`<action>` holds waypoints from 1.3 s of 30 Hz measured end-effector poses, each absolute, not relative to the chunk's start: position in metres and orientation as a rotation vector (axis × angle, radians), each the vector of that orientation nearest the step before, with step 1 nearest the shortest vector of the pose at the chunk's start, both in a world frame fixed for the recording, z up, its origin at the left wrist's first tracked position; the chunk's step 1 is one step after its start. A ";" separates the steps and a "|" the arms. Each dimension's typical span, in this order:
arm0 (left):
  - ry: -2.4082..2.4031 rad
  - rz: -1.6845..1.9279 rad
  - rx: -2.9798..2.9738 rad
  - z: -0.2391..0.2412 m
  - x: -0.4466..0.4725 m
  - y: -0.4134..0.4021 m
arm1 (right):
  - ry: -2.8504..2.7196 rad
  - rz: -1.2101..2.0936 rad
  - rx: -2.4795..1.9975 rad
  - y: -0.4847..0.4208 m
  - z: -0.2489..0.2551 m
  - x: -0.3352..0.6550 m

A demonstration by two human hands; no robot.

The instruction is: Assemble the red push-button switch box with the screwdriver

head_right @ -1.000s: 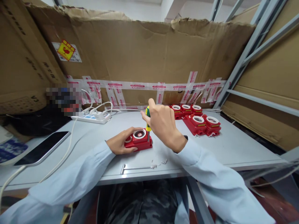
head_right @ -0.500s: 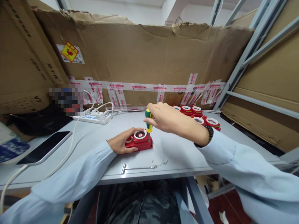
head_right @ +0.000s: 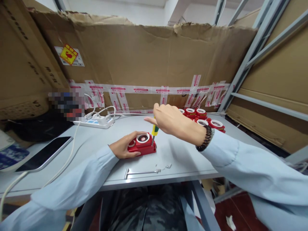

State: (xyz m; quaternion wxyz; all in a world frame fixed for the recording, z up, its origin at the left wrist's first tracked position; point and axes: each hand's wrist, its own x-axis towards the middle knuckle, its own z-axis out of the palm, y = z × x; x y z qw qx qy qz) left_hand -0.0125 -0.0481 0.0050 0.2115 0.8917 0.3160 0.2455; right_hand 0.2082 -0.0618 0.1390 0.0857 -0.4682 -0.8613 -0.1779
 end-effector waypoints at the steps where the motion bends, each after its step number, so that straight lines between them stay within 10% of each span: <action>1: 0.878 0.683 2.480 0.005 -0.013 -0.048 | -2.551 -0.529 -1.416 -0.059 0.139 0.208; 7: 0.875 0.680 2.478 0.005 -0.013 -0.048 | -2.800 -0.057 -0.986 -0.052 0.148 0.213; 23: 0.889 0.655 2.494 0.006 -0.013 -0.048 | -2.610 -0.329 -1.292 -0.058 0.142 0.203; 39: 0.942 0.676 2.491 0.007 -0.011 -0.050 | -2.681 0.144 -1.031 -0.062 0.145 0.205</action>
